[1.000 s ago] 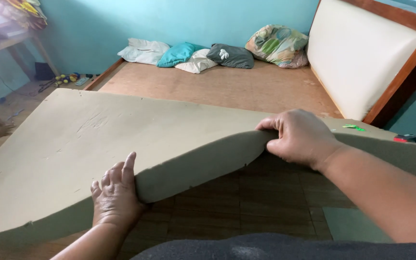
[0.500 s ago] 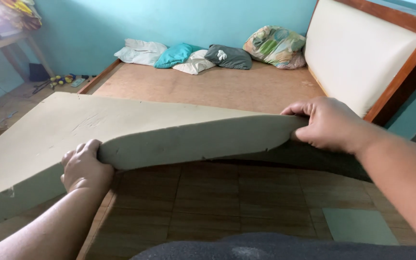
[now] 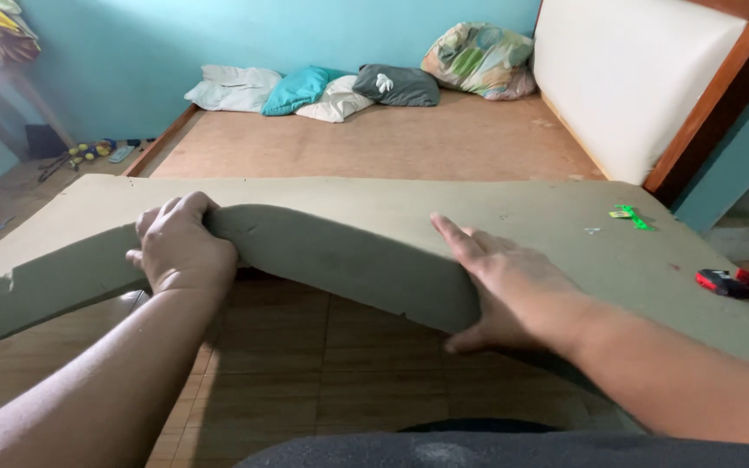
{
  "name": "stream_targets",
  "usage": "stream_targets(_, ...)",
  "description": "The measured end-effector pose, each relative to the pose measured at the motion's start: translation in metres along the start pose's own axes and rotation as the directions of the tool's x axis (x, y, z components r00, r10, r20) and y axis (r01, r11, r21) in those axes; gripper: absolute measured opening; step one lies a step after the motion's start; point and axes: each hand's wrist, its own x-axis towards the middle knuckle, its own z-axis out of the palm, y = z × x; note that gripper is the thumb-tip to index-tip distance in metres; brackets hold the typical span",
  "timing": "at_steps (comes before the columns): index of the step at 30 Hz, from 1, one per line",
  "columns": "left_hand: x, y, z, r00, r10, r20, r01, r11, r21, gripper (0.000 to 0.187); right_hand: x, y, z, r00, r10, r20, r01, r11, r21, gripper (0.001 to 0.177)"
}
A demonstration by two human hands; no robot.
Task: The person is gathering bedding and then lifting and repositioning a foam mattress in a bedroom.
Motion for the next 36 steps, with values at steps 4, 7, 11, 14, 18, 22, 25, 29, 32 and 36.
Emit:
stream_targets(4,-0.006,-0.007,-0.003,1.0,0.016,-0.003,-0.016,1.0,-0.016,0.032,0.009,-0.03,0.005,0.998,0.007,-0.059,-0.006,1.0,0.014,0.145)
stream_targets(7,-0.015,-0.014,-0.001,0.999,0.008,0.038,-0.007,0.999,-0.038,0.033,0.011,-0.04,-0.002,0.981,0.195,0.021,-0.194,0.979,-0.06,0.119)
stream_targets(11,-0.019,-0.025,0.006,0.993,-0.053,0.106,0.058,0.997,-0.044,0.038,0.03,-0.025,0.019,0.979,0.036,-0.2,-0.05,0.996,-0.067,0.104)
stream_targets(14,-0.021,-0.029,0.008,0.987,-0.082,0.137,0.09,0.995,-0.05,0.04,0.031,-0.042,0.004,0.985,0.025,-0.172,-0.042,0.995,-0.095,0.099)
stream_targets(18,-0.031,-0.023,-0.001,0.977,-0.083,0.194,0.083,0.997,0.009,0.046,0.033,-0.042,-0.012,0.984,0.152,-0.097,-0.151,0.988,0.025,0.06)
stream_targets(22,-0.037,-0.054,0.011,0.985,-0.012,0.175,0.011,1.0,0.002,0.069,0.044,-0.01,-0.003,0.953,0.01,-0.301,0.033,0.99,0.135,0.052)
stream_targets(25,-0.033,-0.12,0.038,0.991,0.113,0.072,-0.114,0.993,0.01,0.097,0.038,-0.012,-0.017,0.943,0.05,-0.328,0.03,0.972,0.234,0.049)
stream_targets(29,-0.039,-0.166,0.012,0.985,0.109,-0.135,-0.017,0.835,0.551,0.094,0.022,-0.022,-0.041,0.947,-0.02,-0.319,0.101,0.966,0.239,0.041)
stream_targets(32,-0.026,-0.185,-0.011,0.992,-0.057,-0.114,0.079,0.977,0.2,0.068,0.002,-0.044,-0.07,0.971,0.047,-0.235,0.023,0.958,0.287,0.04)
stream_targets(36,0.001,-0.215,-0.023,0.898,0.18,-0.401,-0.16,0.984,0.084,0.042,-0.029,-0.069,-0.102,0.977,0.105,-0.186,-0.056,0.966,0.252,0.032)
